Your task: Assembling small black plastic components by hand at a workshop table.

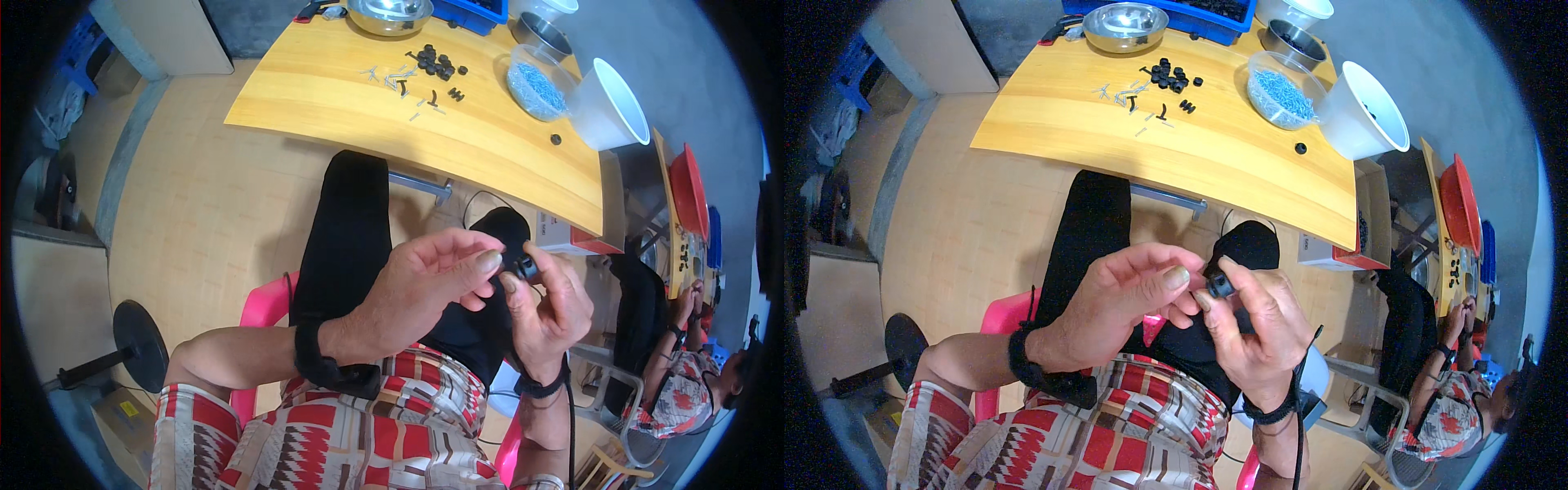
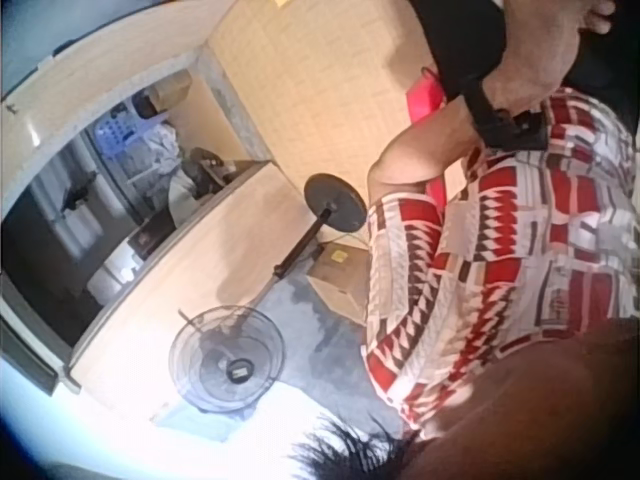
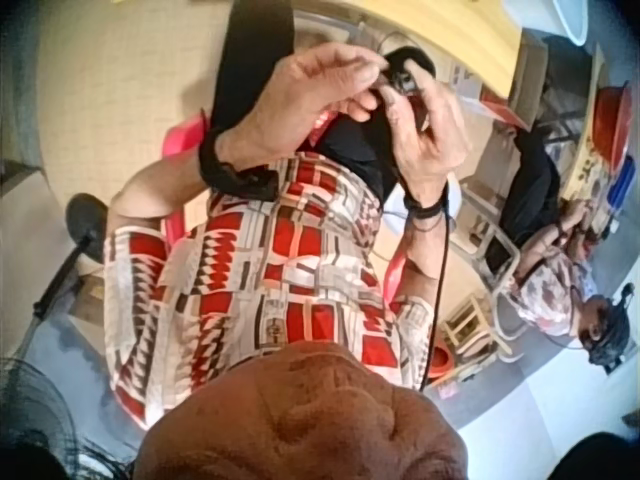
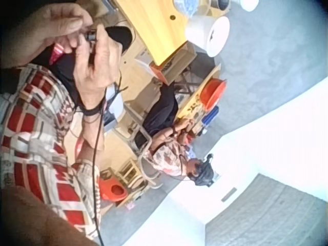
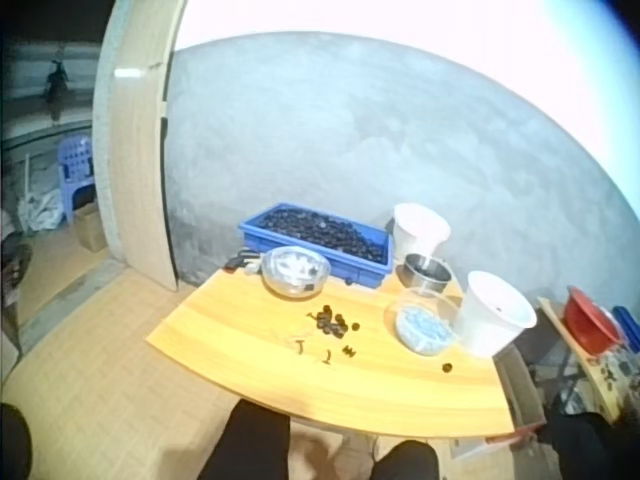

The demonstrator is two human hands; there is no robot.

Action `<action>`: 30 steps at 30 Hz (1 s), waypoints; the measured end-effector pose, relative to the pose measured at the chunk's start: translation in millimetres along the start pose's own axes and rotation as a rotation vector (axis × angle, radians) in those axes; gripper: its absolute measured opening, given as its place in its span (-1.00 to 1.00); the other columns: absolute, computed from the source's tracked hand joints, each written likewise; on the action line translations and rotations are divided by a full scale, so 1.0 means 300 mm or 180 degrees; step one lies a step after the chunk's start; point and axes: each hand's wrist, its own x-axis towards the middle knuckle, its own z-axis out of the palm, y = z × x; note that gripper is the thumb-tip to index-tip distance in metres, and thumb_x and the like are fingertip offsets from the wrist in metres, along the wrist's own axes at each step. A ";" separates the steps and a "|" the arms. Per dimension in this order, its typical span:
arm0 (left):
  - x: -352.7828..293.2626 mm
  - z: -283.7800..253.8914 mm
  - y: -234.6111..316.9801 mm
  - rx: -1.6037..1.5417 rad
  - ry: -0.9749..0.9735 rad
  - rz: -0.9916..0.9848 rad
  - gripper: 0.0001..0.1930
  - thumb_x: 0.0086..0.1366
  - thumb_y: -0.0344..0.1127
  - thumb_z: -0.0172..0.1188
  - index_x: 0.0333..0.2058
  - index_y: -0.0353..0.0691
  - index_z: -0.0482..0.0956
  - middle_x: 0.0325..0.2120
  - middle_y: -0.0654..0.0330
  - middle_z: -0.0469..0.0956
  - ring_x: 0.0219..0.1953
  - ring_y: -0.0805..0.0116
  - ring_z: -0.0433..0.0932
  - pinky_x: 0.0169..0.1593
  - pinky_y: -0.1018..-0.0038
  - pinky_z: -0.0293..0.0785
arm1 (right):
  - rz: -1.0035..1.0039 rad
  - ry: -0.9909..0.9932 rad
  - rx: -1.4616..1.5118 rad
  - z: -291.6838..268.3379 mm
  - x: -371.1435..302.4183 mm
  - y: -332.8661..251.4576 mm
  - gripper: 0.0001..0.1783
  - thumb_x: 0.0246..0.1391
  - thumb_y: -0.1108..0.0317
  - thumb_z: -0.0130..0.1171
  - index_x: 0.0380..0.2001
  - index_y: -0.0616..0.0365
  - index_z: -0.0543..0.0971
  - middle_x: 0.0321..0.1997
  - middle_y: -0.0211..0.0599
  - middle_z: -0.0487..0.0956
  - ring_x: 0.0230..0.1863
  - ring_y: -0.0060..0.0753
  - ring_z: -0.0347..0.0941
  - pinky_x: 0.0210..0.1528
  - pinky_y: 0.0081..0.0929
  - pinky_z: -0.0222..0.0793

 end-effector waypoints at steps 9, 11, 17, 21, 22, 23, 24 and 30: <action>0.018 -0.019 0.004 -0.0014 0.0404 -0.0158 -0.81 0.21 -0.33 0.05 -0.27 -0.31 0.46 -0.40 0.18 0.50 -0.41 0.48 0.50 -0.31 0.57 0.47 | 0.0404 0.0513 0.0230 0.015 0.033 0.066 -0.65 -0.18 0.53 0.22 -0.22 0.31 0.49 -0.45 -0.26 0.49 -0.50 -0.54 0.36 -0.45 -0.62 0.31; 0.018 -0.035 0.003 -0.0076 0.0400 -0.0254 -0.81 0.21 -0.33 0.05 -0.27 -0.31 0.46 -0.40 0.18 0.50 -0.42 0.48 0.50 -0.31 0.57 0.47 | 0.1117 0.1203 0.0505 0.015 0.105 0.072 -0.67 0.00 0.45 0.04 -0.12 0.32 0.42 -0.39 -0.29 0.48 -0.44 -0.57 0.35 -0.36 -0.60 0.32; 0.045 -0.051 0.007 -0.0130 0.0424 -0.0511 -0.81 0.21 -0.32 0.05 -0.28 -0.33 0.45 -0.42 0.19 0.51 -0.44 0.49 0.50 -0.35 0.60 0.46 | 0.0763 0.2343 -0.0373 -0.081 0.416 0.288 -0.62 0.06 0.33 0.00 -0.09 0.36 0.40 -0.30 -0.25 0.50 -0.33 -0.55 0.36 -0.25 -0.64 0.28; 0.070 -0.056 0.029 -0.0117 0.0556 -0.0698 -0.81 0.21 -0.30 0.04 -0.29 -0.31 0.45 -0.41 0.20 0.50 -0.44 0.50 0.50 -0.38 0.64 0.44 | 0.0608 0.2052 -0.0977 -0.164 0.533 0.492 -0.60 0.05 0.33 0.05 -0.09 0.39 0.39 -0.28 -0.20 0.52 -0.29 -0.51 0.39 -0.20 -0.63 0.29; 0.067 -0.054 0.038 -0.0053 0.0541 -0.0760 -0.81 0.22 -0.29 0.04 -0.29 -0.30 0.44 -0.41 0.21 0.50 -0.44 0.51 0.50 -0.38 0.64 0.43 | 0.0605 0.1878 -0.1219 -0.193 0.560 0.524 -0.59 0.04 0.32 0.06 -0.09 0.40 0.39 -0.29 -0.19 0.52 -0.30 -0.49 0.39 -0.20 -0.61 0.29; 0.075 -0.057 0.040 -0.0059 0.0584 -0.0757 -0.81 0.22 -0.29 0.04 -0.29 -0.30 0.44 -0.41 0.21 0.50 -0.44 0.51 0.50 -0.38 0.64 0.43 | 0.0622 0.1585 -0.1681 -0.200 0.577 0.550 -0.57 0.03 0.32 0.07 -0.09 0.43 0.37 -0.26 -0.15 0.53 -0.29 -0.44 0.41 -0.19 -0.56 0.30; 0.083 -0.057 0.041 -0.0072 0.0558 -0.0771 -0.81 0.22 -0.29 0.04 -0.29 -0.30 0.44 -0.40 0.21 0.50 -0.44 0.51 0.49 -0.38 0.64 0.43 | 0.0631 0.1567 -0.1656 -0.195 0.576 0.574 -0.57 0.03 0.32 0.07 -0.09 0.43 0.37 -0.26 -0.15 0.53 -0.29 -0.44 0.41 -0.19 -0.56 0.30; 0.104 -0.085 0.052 -0.0289 0.0639 -0.0714 -0.83 0.22 -0.33 0.02 -0.29 -0.31 0.43 -0.39 0.17 0.49 -0.43 0.48 0.49 -0.37 0.57 0.44 | 0.0572 0.0639 -0.0888 -0.025 0.466 0.445 -0.79 -0.05 0.54 0.11 -0.27 0.20 0.55 -0.34 -0.30 0.56 -0.37 -0.59 0.43 -0.34 -0.64 0.35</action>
